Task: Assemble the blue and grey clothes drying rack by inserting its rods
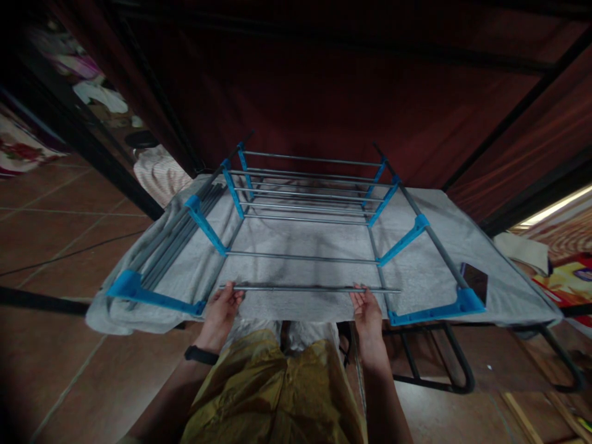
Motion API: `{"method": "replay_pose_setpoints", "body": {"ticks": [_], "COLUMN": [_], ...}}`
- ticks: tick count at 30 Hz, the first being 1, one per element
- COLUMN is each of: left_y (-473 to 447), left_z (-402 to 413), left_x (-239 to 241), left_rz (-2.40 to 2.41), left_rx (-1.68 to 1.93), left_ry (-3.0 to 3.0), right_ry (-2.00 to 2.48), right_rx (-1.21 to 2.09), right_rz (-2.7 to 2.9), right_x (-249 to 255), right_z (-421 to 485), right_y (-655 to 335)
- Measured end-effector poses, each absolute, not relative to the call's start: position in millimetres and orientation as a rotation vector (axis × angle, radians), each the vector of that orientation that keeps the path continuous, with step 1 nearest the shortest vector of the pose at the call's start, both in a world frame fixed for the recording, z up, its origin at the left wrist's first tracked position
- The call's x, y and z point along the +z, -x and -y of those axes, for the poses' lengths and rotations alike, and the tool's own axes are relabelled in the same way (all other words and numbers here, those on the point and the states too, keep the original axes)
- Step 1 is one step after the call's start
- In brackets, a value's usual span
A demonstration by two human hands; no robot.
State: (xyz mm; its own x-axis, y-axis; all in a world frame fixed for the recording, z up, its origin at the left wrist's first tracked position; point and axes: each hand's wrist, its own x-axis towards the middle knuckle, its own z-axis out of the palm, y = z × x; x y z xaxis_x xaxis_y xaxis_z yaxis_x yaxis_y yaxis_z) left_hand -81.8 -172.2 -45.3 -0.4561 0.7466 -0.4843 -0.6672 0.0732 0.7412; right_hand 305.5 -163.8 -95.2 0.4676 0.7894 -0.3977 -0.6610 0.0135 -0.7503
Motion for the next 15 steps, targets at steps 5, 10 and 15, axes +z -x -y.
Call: {"method": "replay_pose_setpoints", "body": {"ticks": [5,10,15], "left_y": [78.2,72.9,70.3], "left_z": [172.8,173.4,174.1], "left_x": [-40.4,-33.8,-33.4], "left_rz": [-1.176,-1.154,-1.168], "left_rx": [1.586,1.549,1.522], "left_ry": [-0.103,-0.129,-0.160], "right_ry": [1.073,1.077,1.064], "right_rx": [1.131,1.126,1.138], "right_rz": [0.139,0.159,0.151], "right_x": [-91.7,-90.9,-91.7], "right_z": [164.0,165.5,167.1], "right_y": [-303.4,-302.5,-303.2]}}
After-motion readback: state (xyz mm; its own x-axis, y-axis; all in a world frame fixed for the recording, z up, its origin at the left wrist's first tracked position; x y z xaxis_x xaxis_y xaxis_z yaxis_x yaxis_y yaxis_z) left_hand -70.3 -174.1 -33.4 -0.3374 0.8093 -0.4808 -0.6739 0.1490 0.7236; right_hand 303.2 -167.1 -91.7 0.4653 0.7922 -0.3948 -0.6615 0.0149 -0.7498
